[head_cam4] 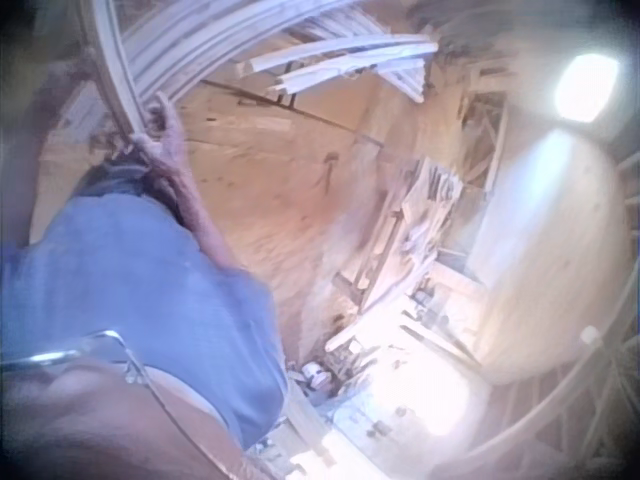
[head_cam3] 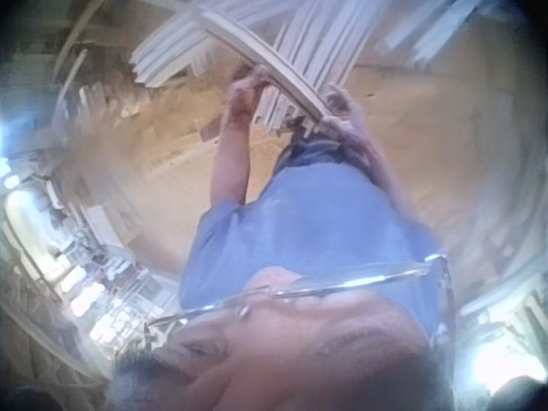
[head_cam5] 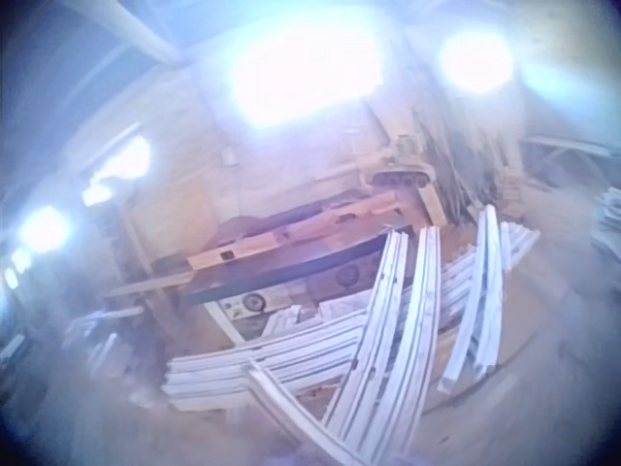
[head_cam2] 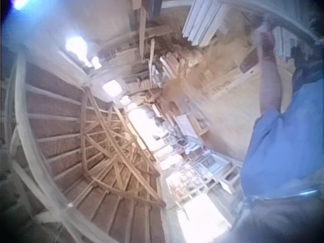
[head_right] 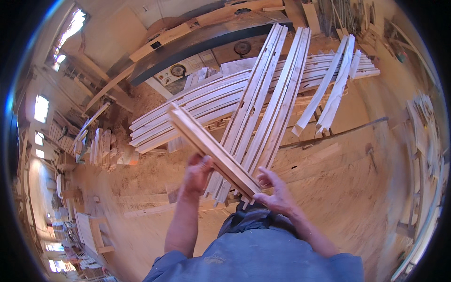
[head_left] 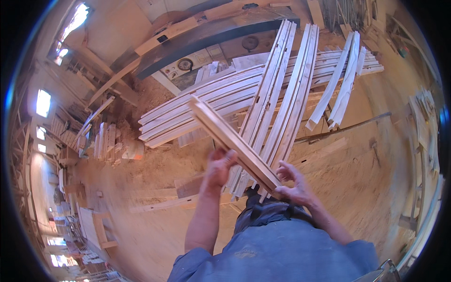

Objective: The person selects a long wooden piece from a stack, inspects its groove, and then feeds it through a stationary woodworking machine to shape or trim it.

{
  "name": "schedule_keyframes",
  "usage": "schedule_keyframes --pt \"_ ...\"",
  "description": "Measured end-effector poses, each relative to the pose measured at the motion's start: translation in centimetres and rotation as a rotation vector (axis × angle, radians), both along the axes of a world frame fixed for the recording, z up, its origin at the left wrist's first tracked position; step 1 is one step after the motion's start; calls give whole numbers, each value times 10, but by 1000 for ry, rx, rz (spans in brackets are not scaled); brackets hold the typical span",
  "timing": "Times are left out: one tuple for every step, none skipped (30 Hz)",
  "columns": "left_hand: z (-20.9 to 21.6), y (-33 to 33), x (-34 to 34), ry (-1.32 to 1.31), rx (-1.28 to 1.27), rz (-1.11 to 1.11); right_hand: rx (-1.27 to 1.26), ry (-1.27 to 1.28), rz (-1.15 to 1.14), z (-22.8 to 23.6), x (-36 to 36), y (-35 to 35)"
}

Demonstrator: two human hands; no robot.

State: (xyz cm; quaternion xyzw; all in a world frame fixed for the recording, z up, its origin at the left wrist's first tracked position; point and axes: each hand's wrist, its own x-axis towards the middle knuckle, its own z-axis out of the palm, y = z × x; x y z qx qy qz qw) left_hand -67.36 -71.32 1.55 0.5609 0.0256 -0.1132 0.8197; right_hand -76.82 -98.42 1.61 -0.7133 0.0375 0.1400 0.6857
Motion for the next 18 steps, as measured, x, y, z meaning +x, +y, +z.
schedule_keyframes --pt "5 21 16 -36 17 61 -9 -37 -64 -15 1 -6" --pt "15 42 34 -72 36 127 -18 -73 -123 -30 1 -12" --pt "29 58 52 -88 107 212 6 -21 -245 -48 -1 -17" --pt "41 76 70 -104 178 299 28 29 -366 -64 -6 -22" --pt "38 107 90 -169 172 289 48 79 -428 -73 -12 -25" --pt "33 132 109 -233 164 277 65 129 -491 -80 -19 -28" --pt "38 142 122 -239 137 274 84 178 -554 -86 -25 -28" --pt "49 149 132 -247 112 271 93 205 -551 -90 -33 -26" --pt "54 155 142 -255 87 268 102 232 -547 -94 -41 -23" --pt "54 160 151 -268 83 257 115 256 -544 -95 -44 -16" --pt "54 164 159 -281 78 246 118 268 -514 -97 -45 -10" --pt "53 168 167 -295 74 236 121 280 -484 -99 -46 -5" --pt "49 174 175 -280 84 232 122 296 -452 -99 -48 1" --pt "44 180 182 -265 94 229 123 312 -420 -100 -49 4" --pt "39 183 188 -251 104 226 123 302 -419 -100 -49 6" --pt "36 183 193 -259 104 217 127 289 -423 -101 -47 8" --pt "34 183 198 -267 105 208 129 276 -426 -101 -46 9" --pt "32 182 202 -275 105 200 126 278 -452 -101 -47 8"
